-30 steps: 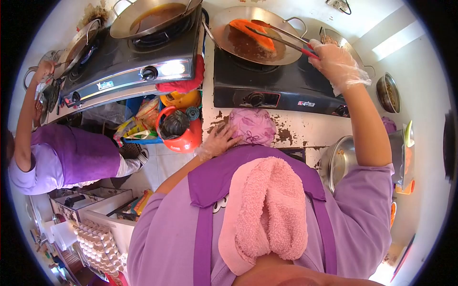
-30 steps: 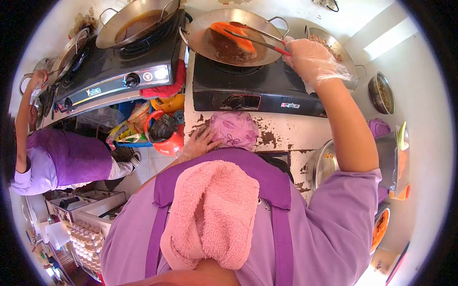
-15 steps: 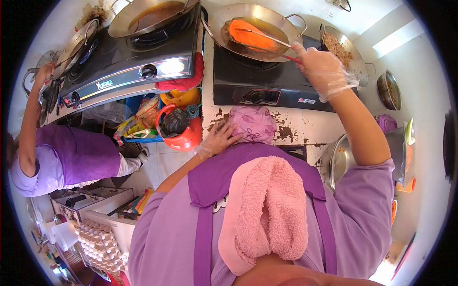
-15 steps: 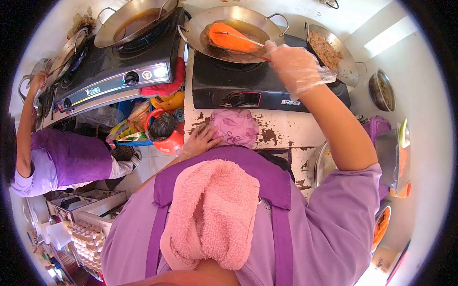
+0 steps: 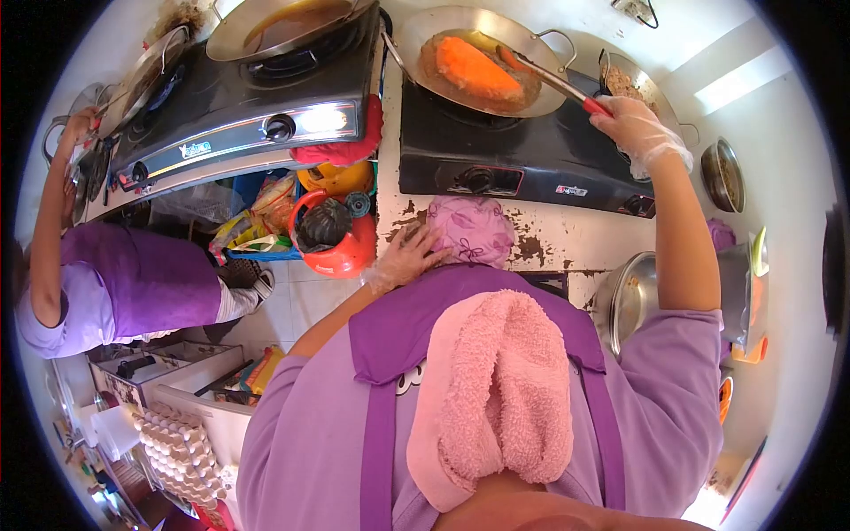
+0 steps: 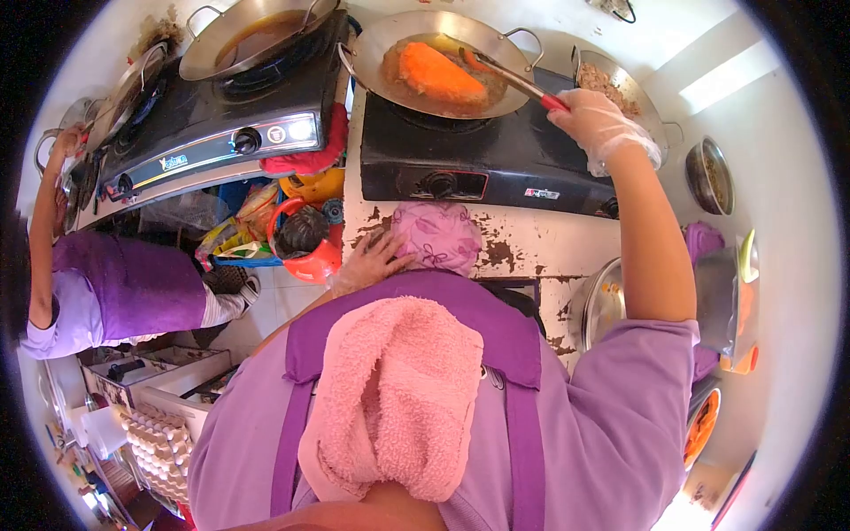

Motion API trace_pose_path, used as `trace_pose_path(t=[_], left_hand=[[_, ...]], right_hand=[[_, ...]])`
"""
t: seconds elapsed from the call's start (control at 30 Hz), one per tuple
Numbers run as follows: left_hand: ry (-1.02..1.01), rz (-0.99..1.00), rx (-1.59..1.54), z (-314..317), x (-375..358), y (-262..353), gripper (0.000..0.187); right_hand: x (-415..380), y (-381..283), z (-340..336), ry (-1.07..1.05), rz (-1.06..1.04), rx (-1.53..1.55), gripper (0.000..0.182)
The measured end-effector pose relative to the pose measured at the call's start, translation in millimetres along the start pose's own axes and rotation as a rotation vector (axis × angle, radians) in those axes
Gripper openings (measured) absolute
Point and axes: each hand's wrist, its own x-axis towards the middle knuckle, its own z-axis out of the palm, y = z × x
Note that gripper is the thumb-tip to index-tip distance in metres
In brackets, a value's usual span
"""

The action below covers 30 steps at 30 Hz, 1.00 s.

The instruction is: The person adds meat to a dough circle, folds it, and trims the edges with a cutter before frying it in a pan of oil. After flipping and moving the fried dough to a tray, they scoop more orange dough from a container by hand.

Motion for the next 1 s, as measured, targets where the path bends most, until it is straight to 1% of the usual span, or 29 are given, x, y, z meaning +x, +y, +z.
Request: trace_pose_path(t=[0.13, 0.2, 0.23, 0.37, 0.43, 0.57, 0.63, 0.67, 0.73, 0.77, 0.83, 0.97, 1.0], left_hand=[[-0.01, -0.005, -0.028, 3.3, 0.4, 0.7, 0.053], [-0.036, -0.002, -0.031, 2.5, 0.7, 0.3, 0.053], [-0.061, -0.002, -0.033, 1.9, 0.7, 0.4, 0.054], [-0.048, 0.013, 0.0, 4.3, -0.7, -0.1, 0.054], [-0.055, 0.002, -0.04, 4.5, -0.5, 0.2, 0.054], [-0.087, -0.003, -0.082, -3.8, -0.4, 0.9, 0.054], [-0.082, -0.012, -0.104, -5.0, -0.1, 1.3, 0.054], [-0.081, -0.005, -0.106, -3.5, -0.2, 1.5, 0.054], [-0.088, -0.016, -0.084, -0.3, 0.0, 1.9, 0.053], [-0.088, -0.009, -0.085, -0.5, 0.1, 1.8, 0.053], [-0.093, -0.011, -0.085, -1.0, 0.5, 1.3, 0.052], [-0.078, -0.01, -0.121, -2.6, 1.5, 0.7, 0.052], [-0.069, -0.009, -0.108, -1.4, 1.1, 0.9, 0.052]], right_hand=[[-18.5, -3.6, 8.1, 0.015, 0.004, -0.042, 0.027], [-34.2, -19.3, 8.7, 0.071, 0.09, -0.163, 0.024], [-41.7, -25.3, 7.8, 0.079, 0.106, -0.174, 0.023], [-52.5, -29.3, 8.7, 0.062, 0.133, -0.183, 0.024], [-50.9, -26.4, 8.7, -0.002, 0.133, -0.162, 0.025], [-45.2, -15.7, 7.1, -0.048, 0.139, -0.096, 0.027], [-45.1, -9.6, 6.8, -0.066, 0.084, -0.057, 0.029], [-47.9, -12.6, 3.5, -0.066, 0.091, -0.057, 0.029], [-54.3, -21.4, -7.0, -0.142, 0.193, 0.078, 0.03], [-56.5, -19.5, -7.6, -0.141, 0.2, 0.079, 0.03], [-60.6, -14.3, -9.0, -0.127, 0.22, 0.239, 0.03], [-72.5, -11.0, -12.3, -0.07, 0.185, 0.147, 0.029], [-74.2, -5.7, -1.8, 0.094, 0.108, 0.103, 0.028]])
